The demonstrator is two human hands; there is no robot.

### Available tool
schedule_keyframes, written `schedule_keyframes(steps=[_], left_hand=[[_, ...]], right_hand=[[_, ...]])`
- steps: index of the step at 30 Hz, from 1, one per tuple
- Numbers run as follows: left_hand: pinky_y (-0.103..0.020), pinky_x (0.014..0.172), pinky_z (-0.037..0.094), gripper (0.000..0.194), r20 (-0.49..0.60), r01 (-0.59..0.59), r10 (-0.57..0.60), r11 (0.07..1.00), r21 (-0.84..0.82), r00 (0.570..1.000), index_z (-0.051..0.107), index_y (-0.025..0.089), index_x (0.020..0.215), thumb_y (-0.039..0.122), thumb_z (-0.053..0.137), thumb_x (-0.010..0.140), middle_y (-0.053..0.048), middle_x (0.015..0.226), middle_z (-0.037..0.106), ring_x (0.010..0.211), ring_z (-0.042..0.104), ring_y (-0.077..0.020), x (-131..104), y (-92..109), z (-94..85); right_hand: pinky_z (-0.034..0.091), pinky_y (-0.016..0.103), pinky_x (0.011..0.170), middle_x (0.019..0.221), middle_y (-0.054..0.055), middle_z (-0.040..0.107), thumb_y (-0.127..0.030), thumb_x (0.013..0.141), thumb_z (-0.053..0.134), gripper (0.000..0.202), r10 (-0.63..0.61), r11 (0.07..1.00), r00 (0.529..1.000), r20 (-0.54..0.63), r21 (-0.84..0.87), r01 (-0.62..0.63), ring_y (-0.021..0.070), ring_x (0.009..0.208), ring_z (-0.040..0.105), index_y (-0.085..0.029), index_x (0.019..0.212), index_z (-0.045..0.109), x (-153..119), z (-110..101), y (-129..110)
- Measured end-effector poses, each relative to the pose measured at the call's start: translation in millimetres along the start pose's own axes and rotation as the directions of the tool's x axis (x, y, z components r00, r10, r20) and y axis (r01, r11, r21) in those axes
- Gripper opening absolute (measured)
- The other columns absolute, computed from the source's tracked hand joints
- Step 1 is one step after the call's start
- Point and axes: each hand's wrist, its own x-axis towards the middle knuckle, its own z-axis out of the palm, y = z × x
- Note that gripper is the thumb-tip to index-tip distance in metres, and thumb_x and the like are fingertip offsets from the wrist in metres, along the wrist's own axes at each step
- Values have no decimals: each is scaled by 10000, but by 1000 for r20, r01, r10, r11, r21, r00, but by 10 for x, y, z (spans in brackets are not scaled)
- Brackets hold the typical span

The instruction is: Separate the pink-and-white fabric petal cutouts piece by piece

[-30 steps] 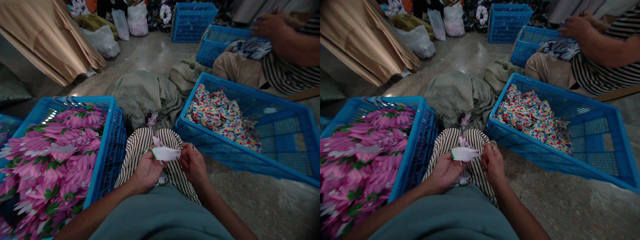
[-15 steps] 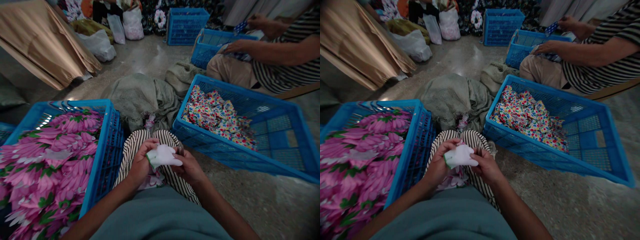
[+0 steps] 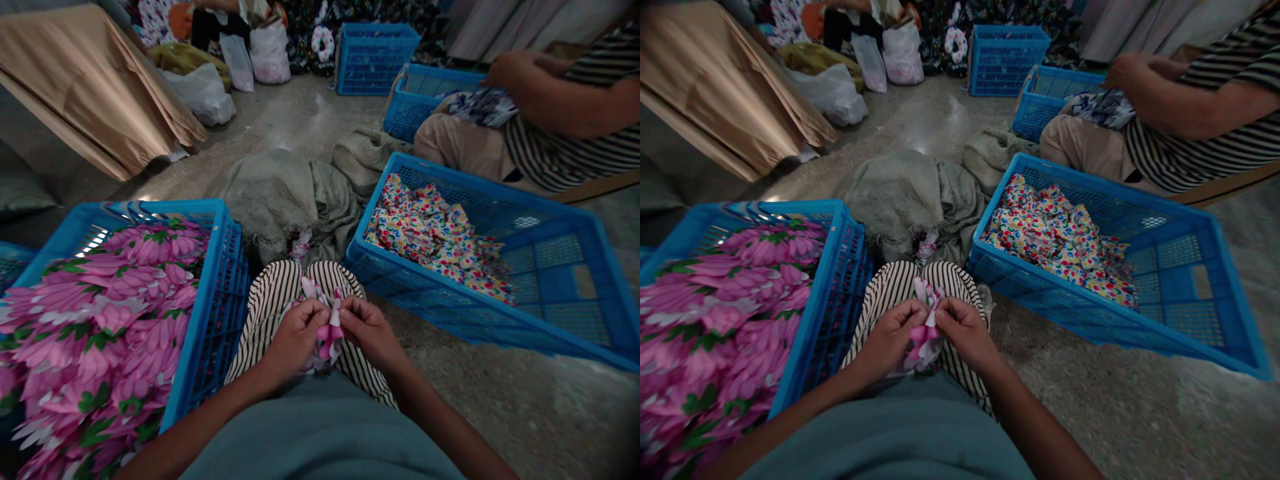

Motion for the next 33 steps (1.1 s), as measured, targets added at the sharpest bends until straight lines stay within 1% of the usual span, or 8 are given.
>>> schedule_keyframes(steps=[8,14,17,21,25,29,31,33], left_hand=[[-183,501,347,144,75,115,-106,986,-121,992,540,150,683,272,611,708,22,590,503,516,442,-79,-21,-79,9],[-168,448,336,129,63,235,-243,788,-570,968,503,157,659,225,606,696,44,551,481,451,422,-58,23,-128,40],[-164,433,326,104,66,254,-260,803,-539,963,529,151,681,210,615,681,40,544,499,440,424,-56,39,-141,58],[-174,435,328,81,72,302,-311,799,-520,948,571,133,673,189,624,650,25,530,520,439,439,-64,84,-181,67],[-209,514,385,117,-20,282,-353,779,-560,935,586,141,726,195,633,634,13,571,558,501,499,-100,133,-214,29],[-229,613,388,150,-247,49,-149,928,-369,958,604,175,823,221,611,680,10,664,584,612,520,-133,99,-154,-7],[-235,678,375,144,-308,-98,52,986,-135,950,622,187,793,143,611,656,-3,723,584,711,516,-159,73,-112,-3],[-231,710,351,156,-272,-223,235,972,76,933,619,198,689,63,609,612,-7,739,557,751,482,-167,60,-89,9]], right_hand=[[195,185,399,528,-62,361,-423,752,559,311,-46,995,999,-19,-85,44,62,448,267,-170,623,433,37,21,-15],[140,181,356,487,-81,354,-449,763,535,298,-22,990,1000,-14,137,24,51,370,214,-196,672,406,54,-22,85],[187,177,370,524,-66,407,-435,763,544,278,-42,983,999,1,178,41,52,383,250,-191,688,434,40,-17,122],[352,221,548,642,-14,484,-407,768,547,253,-126,992,984,127,18,125,98,565,419,-159,721,534,-8,14,96],[279,193,435,547,-52,399,-399,772,532,260,-115,993,987,116,21,113,70,446,317,-171,657,483,-18,-42,128],[187,179,359,506,-83,363,-351,753,517,162,-93,995,995,-46,25,94,56,370,211,-195,758,474,14,-19,153],[274,183,401,644,-47,482,-258,672,578,223,-142,988,988,-57,-71,138,58,421,304,-188,865,490,28,83,115],[368,203,497,744,-22,529,-195,613,605,309,-178,975,980,-87,-147,164,85,530,417,-182,903,498,49,207,74]])
